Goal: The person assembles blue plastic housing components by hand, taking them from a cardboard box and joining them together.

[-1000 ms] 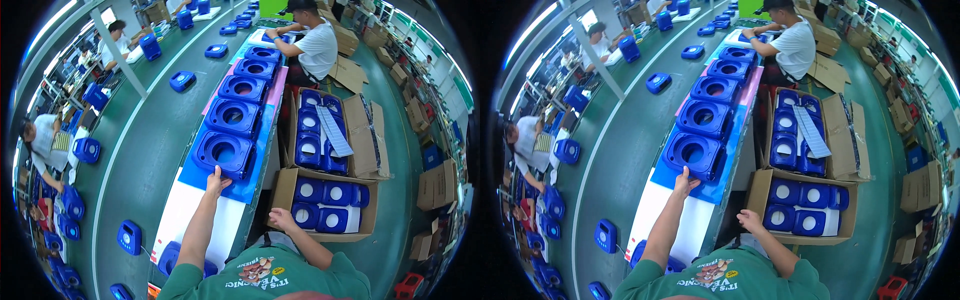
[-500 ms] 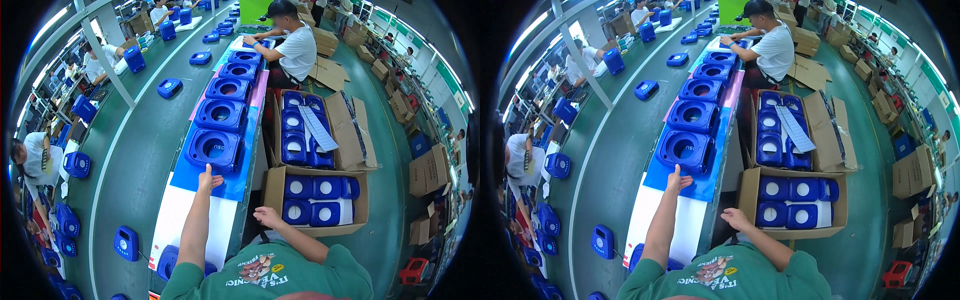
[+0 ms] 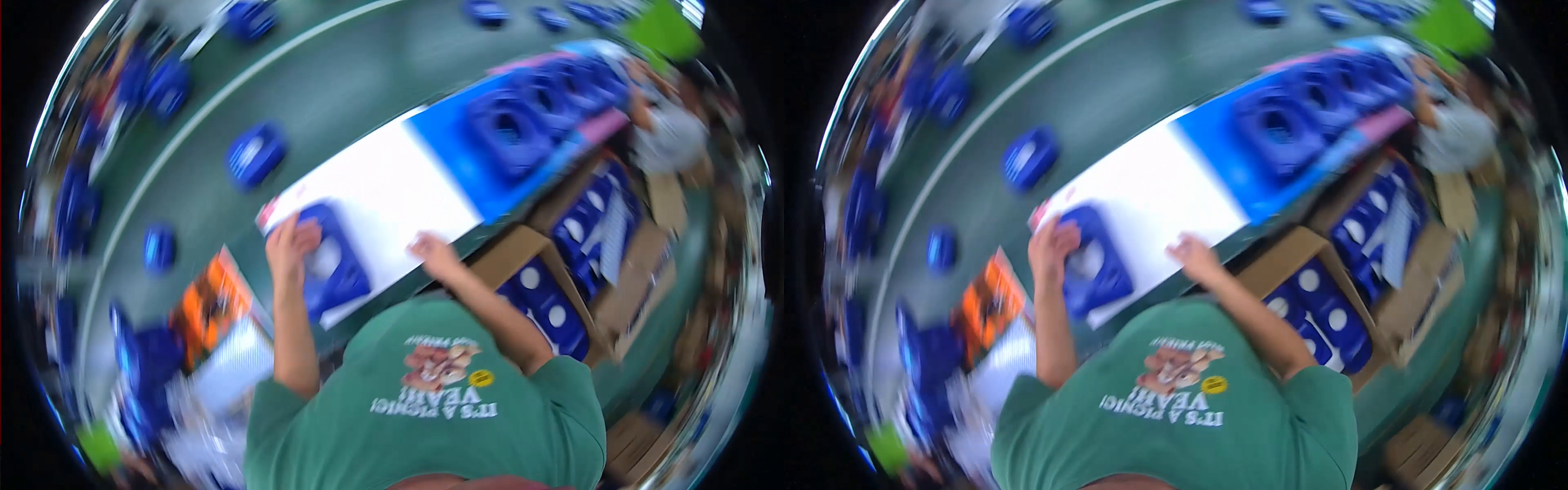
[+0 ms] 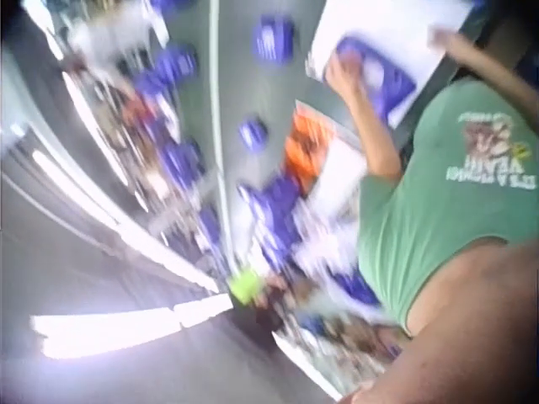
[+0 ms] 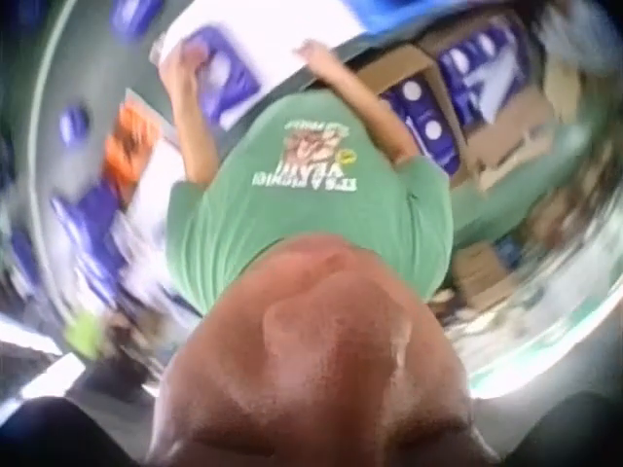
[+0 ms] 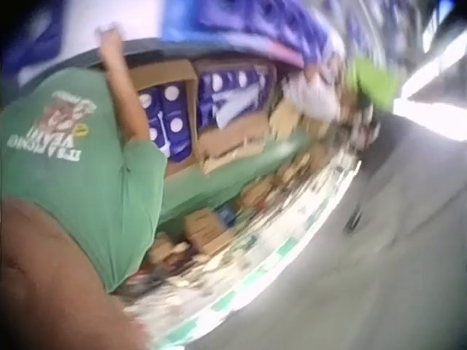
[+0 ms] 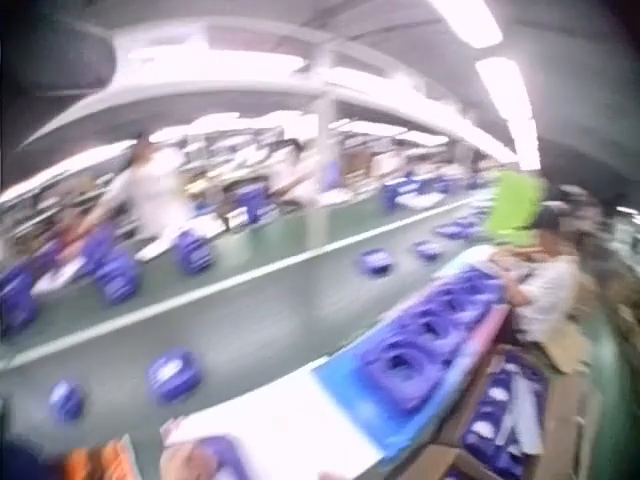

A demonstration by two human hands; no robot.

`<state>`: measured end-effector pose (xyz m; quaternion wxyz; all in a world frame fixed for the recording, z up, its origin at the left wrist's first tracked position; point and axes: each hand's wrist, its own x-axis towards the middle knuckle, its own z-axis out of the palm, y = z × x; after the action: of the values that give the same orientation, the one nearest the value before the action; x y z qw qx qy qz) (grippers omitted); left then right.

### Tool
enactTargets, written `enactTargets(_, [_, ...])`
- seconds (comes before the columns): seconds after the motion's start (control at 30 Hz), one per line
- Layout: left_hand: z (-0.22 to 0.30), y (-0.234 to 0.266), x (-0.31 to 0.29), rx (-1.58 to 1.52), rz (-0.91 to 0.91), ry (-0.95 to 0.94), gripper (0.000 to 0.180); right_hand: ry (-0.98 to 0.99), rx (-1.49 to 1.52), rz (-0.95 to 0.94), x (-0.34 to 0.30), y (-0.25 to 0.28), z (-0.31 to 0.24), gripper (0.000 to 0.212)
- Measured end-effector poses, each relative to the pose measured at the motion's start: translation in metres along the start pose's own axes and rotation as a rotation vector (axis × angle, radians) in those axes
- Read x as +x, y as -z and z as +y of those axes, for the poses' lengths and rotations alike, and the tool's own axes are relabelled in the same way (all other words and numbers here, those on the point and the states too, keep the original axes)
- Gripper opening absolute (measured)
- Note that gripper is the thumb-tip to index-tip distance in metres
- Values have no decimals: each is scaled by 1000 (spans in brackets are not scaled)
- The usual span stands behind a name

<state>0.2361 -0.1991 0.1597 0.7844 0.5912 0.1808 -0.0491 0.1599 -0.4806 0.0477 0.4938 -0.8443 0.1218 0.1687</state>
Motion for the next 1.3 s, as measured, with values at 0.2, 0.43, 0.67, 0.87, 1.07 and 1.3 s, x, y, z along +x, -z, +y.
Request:
enactTargets(0.2, [12,99,-59,-125,387,-184,29,50,67,-238,52,-62,-70,104])
enactTargets(0.43, [-42,132,-79,121,456,103,58,-15,307,-358,57,-96,-99,66])
enactTargets(0.67, [-44,15,-51,-59,-144,156,82,119,532,-294,9,11,-108,71])
enactTargets(0.87, [1,-54,-20,692,-359,-462,82,625,-15,448,-23,86,-124,99])
enactTargets(1.07, [42,-111,-24,1402,-877,-893,72,771,-753,160,-61,98,-181,90])
enactTargets(1.3, [43,-123,-30,1471,-820,-1019,82,551,-612,224,-42,72,-131,105])
